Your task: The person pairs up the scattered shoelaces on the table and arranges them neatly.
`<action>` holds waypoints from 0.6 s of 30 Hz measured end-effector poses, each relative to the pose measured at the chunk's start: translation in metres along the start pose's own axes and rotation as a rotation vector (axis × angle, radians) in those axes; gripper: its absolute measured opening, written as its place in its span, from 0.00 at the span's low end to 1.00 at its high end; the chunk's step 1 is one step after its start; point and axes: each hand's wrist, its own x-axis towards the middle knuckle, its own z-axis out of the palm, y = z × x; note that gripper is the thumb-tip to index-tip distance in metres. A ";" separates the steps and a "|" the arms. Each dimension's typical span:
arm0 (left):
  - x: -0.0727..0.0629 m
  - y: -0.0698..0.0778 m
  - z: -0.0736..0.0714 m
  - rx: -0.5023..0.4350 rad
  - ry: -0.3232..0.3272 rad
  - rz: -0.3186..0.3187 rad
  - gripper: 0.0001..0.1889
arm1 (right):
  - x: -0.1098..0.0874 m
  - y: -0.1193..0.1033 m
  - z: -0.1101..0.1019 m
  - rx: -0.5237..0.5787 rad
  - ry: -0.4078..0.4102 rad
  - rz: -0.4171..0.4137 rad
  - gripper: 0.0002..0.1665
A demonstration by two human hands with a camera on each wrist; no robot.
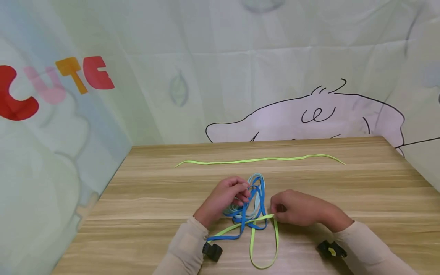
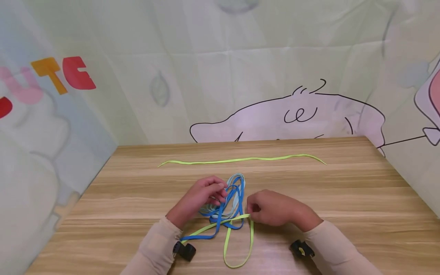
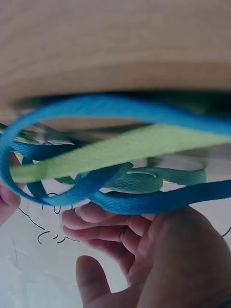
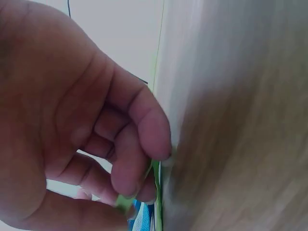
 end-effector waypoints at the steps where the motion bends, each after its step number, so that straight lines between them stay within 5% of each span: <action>1: 0.000 0.000 0.001 0.004 -0.006 -0.002 0.15 | 0.000 0.000 -0.001 0.016 0.001 0.002 0.08; 12: 0.002 -0.002 0.001 0.027 -0.058 -0.011 0.17 | -0.002 0.000 -0.004 0.145 0.061 -0.029 0.04; 18: 0.000 0.000 -0.001 0.058 -0.170 0.007 0.18 | -0.004 0.003 -0.006 0.345 0.119 -0.051 0.03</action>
